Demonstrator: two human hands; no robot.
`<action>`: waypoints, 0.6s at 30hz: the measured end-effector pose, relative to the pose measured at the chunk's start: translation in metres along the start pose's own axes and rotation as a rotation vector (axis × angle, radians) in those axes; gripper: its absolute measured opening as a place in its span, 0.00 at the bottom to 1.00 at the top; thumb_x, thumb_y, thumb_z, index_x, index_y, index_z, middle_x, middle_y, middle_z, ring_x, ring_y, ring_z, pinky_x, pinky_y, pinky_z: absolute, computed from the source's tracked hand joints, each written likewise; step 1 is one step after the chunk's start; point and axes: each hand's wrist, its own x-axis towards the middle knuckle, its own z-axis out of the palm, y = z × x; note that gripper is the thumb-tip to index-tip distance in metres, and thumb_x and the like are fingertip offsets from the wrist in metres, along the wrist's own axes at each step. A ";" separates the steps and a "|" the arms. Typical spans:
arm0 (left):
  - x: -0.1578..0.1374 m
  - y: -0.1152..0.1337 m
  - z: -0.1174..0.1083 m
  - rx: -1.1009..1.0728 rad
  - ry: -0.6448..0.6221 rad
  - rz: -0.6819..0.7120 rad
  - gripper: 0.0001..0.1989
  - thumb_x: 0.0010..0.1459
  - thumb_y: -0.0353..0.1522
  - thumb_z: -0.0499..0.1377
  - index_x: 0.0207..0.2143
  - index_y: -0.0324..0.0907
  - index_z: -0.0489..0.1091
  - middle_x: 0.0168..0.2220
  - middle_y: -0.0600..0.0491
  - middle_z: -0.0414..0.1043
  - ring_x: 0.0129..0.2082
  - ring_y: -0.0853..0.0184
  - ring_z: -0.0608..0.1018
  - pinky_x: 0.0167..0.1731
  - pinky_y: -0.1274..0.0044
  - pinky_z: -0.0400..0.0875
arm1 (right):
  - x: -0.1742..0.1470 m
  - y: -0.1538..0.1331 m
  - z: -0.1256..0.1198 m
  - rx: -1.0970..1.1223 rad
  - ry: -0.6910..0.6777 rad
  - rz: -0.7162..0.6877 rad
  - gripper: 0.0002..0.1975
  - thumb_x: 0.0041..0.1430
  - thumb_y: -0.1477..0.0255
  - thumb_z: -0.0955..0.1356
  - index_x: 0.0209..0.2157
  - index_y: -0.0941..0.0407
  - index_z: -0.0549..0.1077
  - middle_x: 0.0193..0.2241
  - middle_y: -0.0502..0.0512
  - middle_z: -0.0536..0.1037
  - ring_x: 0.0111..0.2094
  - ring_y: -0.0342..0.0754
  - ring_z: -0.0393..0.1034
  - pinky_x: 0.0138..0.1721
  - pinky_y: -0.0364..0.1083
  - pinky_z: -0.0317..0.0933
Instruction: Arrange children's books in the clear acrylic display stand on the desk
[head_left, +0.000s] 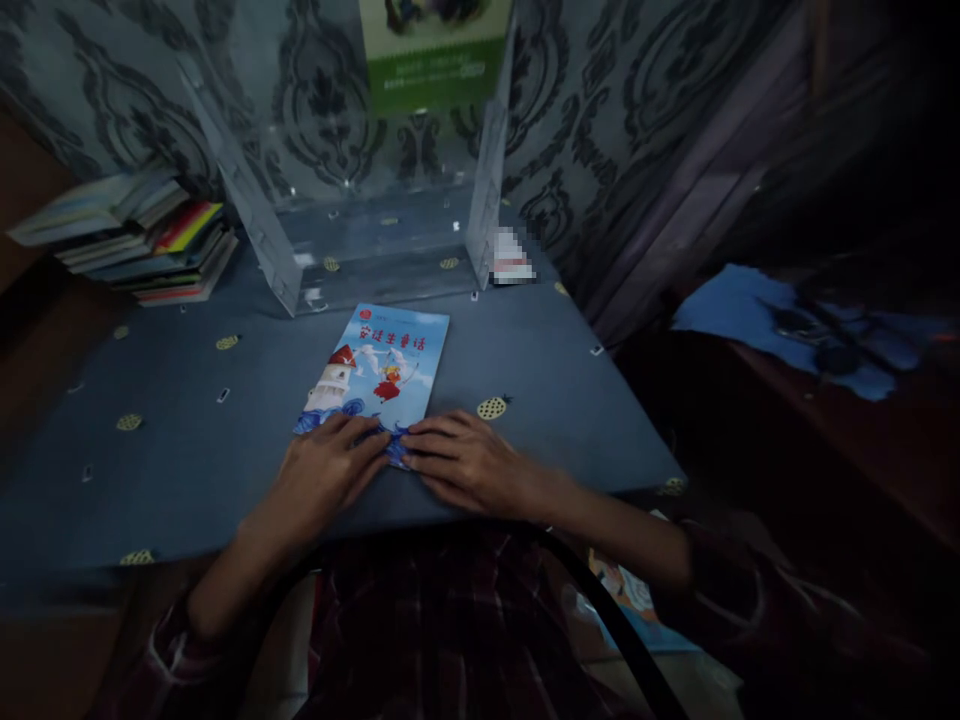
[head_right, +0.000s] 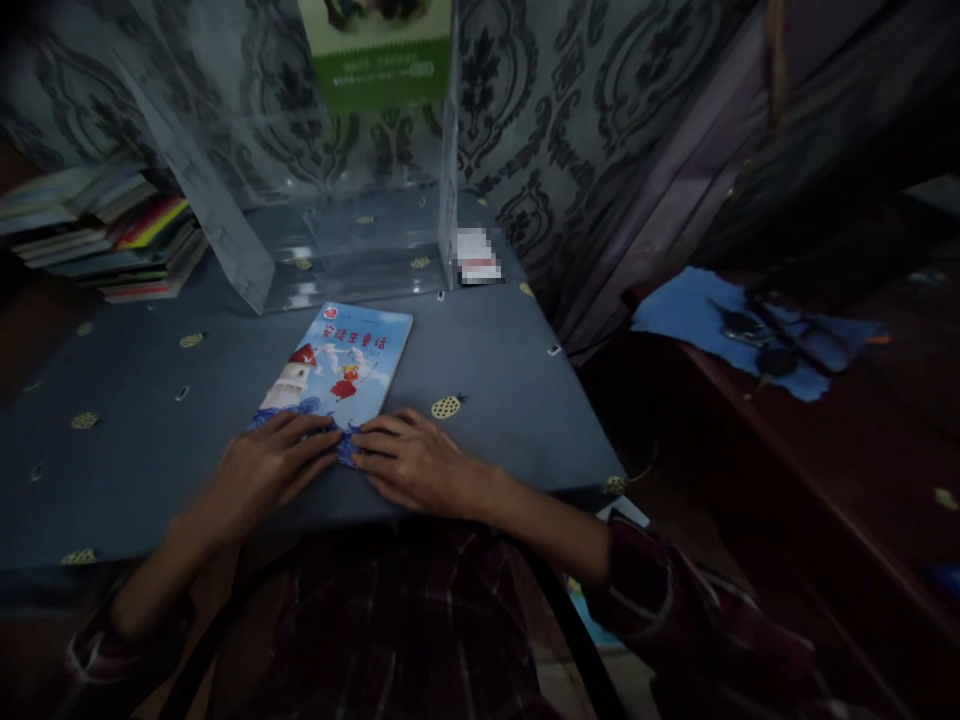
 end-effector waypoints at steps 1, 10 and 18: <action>0.003 -0.002 0.000 -0.024 -0.010 -0.001 0.12 0.71 0.35 0.54 0.47 0.42 0.77 0.45 0.48 0.80 0.43 0.60 0.79 0.38 0.70 0.76 | 0.001 -0.001 0.001 0.017 0.011 0.014 0.14 0.70 0.73 0.65 0.52 0.57 0.78 0.53 0.60 0.81 0.59 0.53 0.68 0.54 0.58 0.63; 0.024 -0.043 0.026 -0.148 -0.040 -0.067 0.17 0.70 0.35 0.54 0.59 0.46 0.69 0.57 0.45 0.72 0.57 0.57 0.73 0.57 0.62 0.70 | 0.012 -0.003 0.007 0.177 0.106 0.308 0.11 0.69 0.71 0.67 0.48 0.53 0.80 0.50 0.57 0.82 0.54 0.53 0.72 0.57 0.58 0.63; 0.050 -0.084 0.058 -0.192 -0.001 -0.212 0.22 0.69 0.39 0.55 0.63 0.44 0.67 0.64 0.41 0.65 0.65 0.53 0.67 0.61 0.58 0.67 | 0.044 0.057 -0.014 -0.011 -0.069 0.642 0.26 0.69 0.66 0.66 0.64 0.61 0.68 0.67 0.69 0.66 0.68 0.61 0.57 0.66 0.63 0.54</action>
